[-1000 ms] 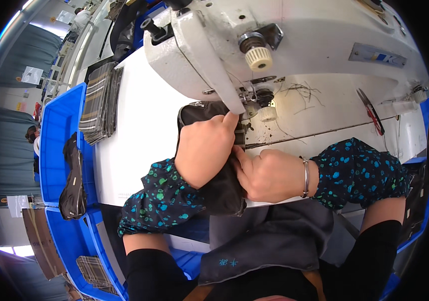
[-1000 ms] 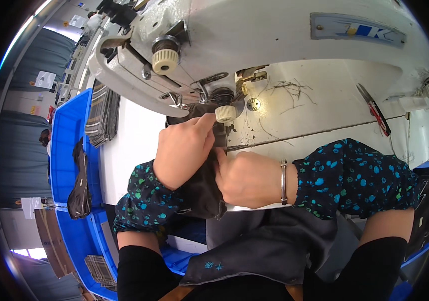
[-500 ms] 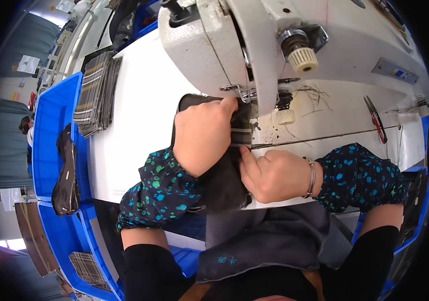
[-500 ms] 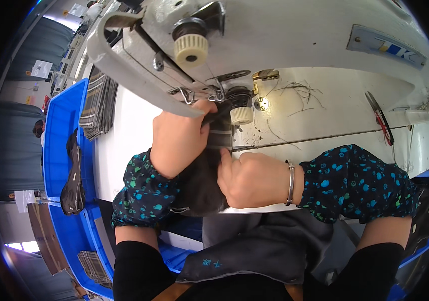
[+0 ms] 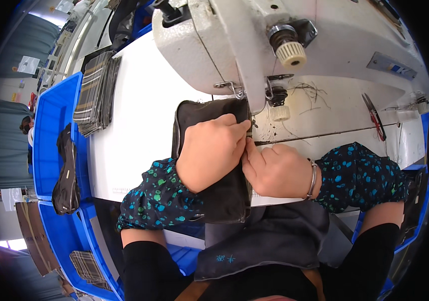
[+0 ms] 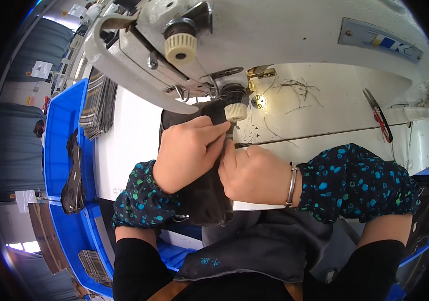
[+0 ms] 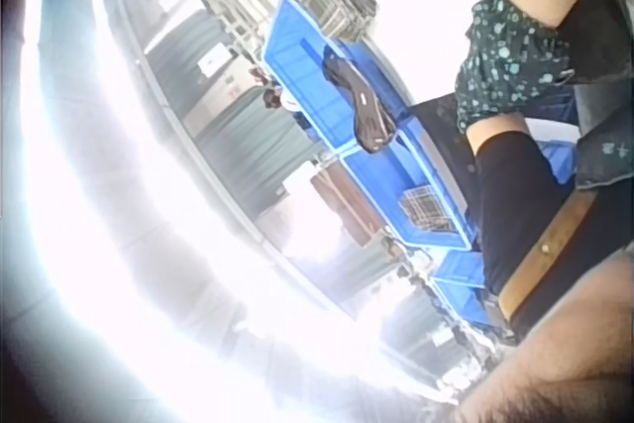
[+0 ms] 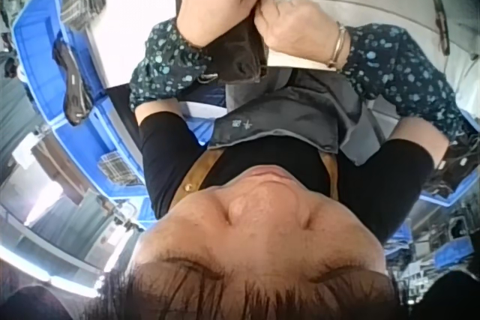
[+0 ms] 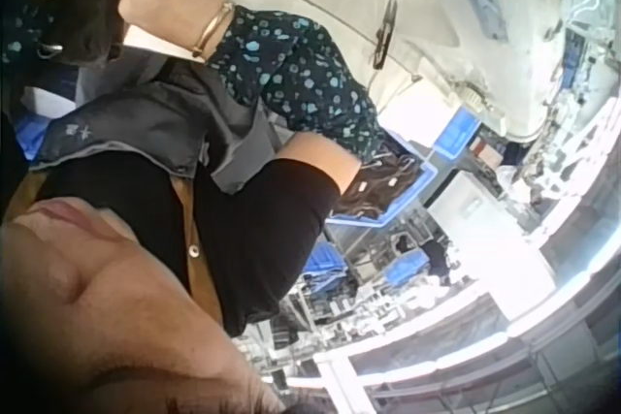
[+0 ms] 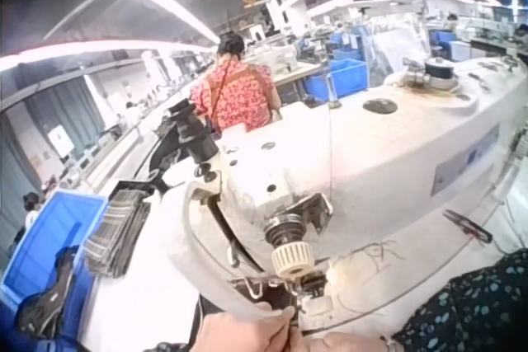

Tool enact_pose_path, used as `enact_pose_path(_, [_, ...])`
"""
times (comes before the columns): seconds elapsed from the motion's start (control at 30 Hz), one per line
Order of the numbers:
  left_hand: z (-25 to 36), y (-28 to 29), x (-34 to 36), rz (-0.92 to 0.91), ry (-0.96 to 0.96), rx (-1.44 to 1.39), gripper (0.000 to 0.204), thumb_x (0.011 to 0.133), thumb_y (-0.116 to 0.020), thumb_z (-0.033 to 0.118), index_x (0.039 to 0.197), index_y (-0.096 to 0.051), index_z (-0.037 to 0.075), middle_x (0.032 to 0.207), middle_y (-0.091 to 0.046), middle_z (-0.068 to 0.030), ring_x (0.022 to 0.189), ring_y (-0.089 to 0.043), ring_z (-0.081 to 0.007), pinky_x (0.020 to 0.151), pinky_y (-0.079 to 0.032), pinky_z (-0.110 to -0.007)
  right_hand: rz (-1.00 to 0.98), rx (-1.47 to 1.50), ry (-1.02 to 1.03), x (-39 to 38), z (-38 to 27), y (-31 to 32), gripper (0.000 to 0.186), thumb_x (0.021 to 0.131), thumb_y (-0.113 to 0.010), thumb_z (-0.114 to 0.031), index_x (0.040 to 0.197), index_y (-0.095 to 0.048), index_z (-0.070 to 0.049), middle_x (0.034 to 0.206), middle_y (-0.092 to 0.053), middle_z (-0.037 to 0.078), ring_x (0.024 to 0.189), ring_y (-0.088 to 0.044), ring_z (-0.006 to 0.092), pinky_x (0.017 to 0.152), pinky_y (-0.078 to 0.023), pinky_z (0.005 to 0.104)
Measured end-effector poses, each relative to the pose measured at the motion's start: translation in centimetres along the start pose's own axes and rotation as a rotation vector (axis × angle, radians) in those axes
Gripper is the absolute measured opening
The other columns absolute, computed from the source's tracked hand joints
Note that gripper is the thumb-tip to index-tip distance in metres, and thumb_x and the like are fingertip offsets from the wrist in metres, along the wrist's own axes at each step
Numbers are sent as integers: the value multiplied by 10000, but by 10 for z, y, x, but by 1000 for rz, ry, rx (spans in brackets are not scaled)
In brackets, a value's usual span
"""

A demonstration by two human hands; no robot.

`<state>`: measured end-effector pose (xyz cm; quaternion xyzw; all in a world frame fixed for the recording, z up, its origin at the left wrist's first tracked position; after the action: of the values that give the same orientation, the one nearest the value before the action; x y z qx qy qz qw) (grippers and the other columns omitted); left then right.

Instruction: The person operates an industrial sewing machine to stitch a zipper onto a plaid fabric pouch. They guide the pouch under the needle, sew along the zipper line, and then cut the thread. The finished pouch is placed into a blue bin, and the process is repeated with a second pouch.

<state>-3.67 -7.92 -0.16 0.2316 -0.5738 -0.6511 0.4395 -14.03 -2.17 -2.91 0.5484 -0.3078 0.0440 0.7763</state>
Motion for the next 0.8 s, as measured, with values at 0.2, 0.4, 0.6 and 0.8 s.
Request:
enact_pose_path(0.2, [0, -6, -3, 12, 51, -85, 263, 877, -710, 146, 1113, -777, 53, 778, -629, -98, 666, -662, -330, 602, -545, -435, -39, -11, 67, 2, -7, 3, 354, 660, -662, -200, 838, -751, 93, 921, -732, 357, 591, -651, 208, 476, -445, 298])
enact_pose_path(0.4, [5, -11, -3, -45, 51, -3, 304, 887, -687, 165, 1162, -764, 61, 782, -635, -96, 658, -662, -336, 591, -538, -443, -144, 1, 37, -3, -8, 1, 327, 688, -662, -176, 898, -750, 59, 978, -755, 306, 520, -550, 147, 477, -405, 291])
enact_pose_path(0.6, [-5, -11, 5, -2, 52, -15, 311, 876, -690, 172, 1158, -768, 69, 786, -645, -103, 665, -664, -347, 597, -538, -458, -44, -41, -9, -2, 3, -5, 324, 684, -674, -171, 858, -750, 92, 982, -729, 369, 532, -623, 183, 462, -454, 301])
enact_pose_path(0.8, [-14, -8, 12, -21, 66, -10, 328, 918, -722, 263, 1181, -751, 69, 860, -654, -118, 734, -671, -360, 646, -551, -460, -108, -47, -33, 1, 14, -12, 342, 706, -667, -177, 911, -754, 82, 1026, -720, 389, 535, -625, 187, 472, -464, 300])
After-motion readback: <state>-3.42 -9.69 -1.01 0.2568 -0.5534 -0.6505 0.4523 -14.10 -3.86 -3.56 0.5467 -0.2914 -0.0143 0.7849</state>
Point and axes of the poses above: each hand's wrist, its own x-axis towards the middle knuckle, its own y-axis out of the back of the hand, z = x × y, the point moved 7 cm from there along x, towards the middle knuckle
